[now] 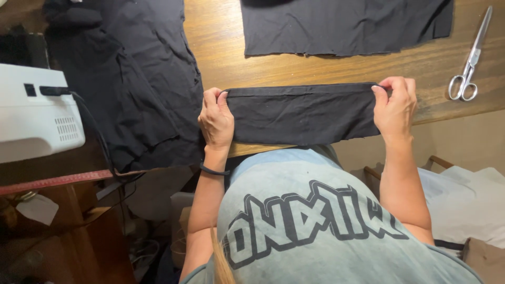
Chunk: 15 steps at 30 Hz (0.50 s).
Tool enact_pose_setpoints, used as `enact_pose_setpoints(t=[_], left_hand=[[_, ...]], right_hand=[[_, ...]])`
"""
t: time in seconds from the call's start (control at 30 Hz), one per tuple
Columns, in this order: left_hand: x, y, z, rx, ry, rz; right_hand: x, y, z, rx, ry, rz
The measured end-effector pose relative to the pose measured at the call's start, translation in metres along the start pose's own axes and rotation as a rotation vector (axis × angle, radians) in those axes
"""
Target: Cutting black fabric with scissors and organizing sewing supplies on a wooden table
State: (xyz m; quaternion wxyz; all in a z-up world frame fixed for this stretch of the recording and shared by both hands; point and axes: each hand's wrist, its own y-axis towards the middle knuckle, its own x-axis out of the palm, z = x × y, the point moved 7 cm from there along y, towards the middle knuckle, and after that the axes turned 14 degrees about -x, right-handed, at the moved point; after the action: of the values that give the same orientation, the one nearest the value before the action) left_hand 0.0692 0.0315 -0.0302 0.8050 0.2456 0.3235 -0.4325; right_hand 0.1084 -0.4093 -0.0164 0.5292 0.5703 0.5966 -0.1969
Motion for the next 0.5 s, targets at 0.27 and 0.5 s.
enact_pose_setpoints(t=[0.27,0.5], left_hand=[[0.003,0.018,-0.006,-0.093,-0.132,-0.291],[-0.033,0.05,0.069,0.092,-0.229,-0.326]], right_hand=[[0.01,-0.007,0.028,0.183,0.151,-0.125],[-0.064,0.021,0.04,0.074,0.238,-0.061]])
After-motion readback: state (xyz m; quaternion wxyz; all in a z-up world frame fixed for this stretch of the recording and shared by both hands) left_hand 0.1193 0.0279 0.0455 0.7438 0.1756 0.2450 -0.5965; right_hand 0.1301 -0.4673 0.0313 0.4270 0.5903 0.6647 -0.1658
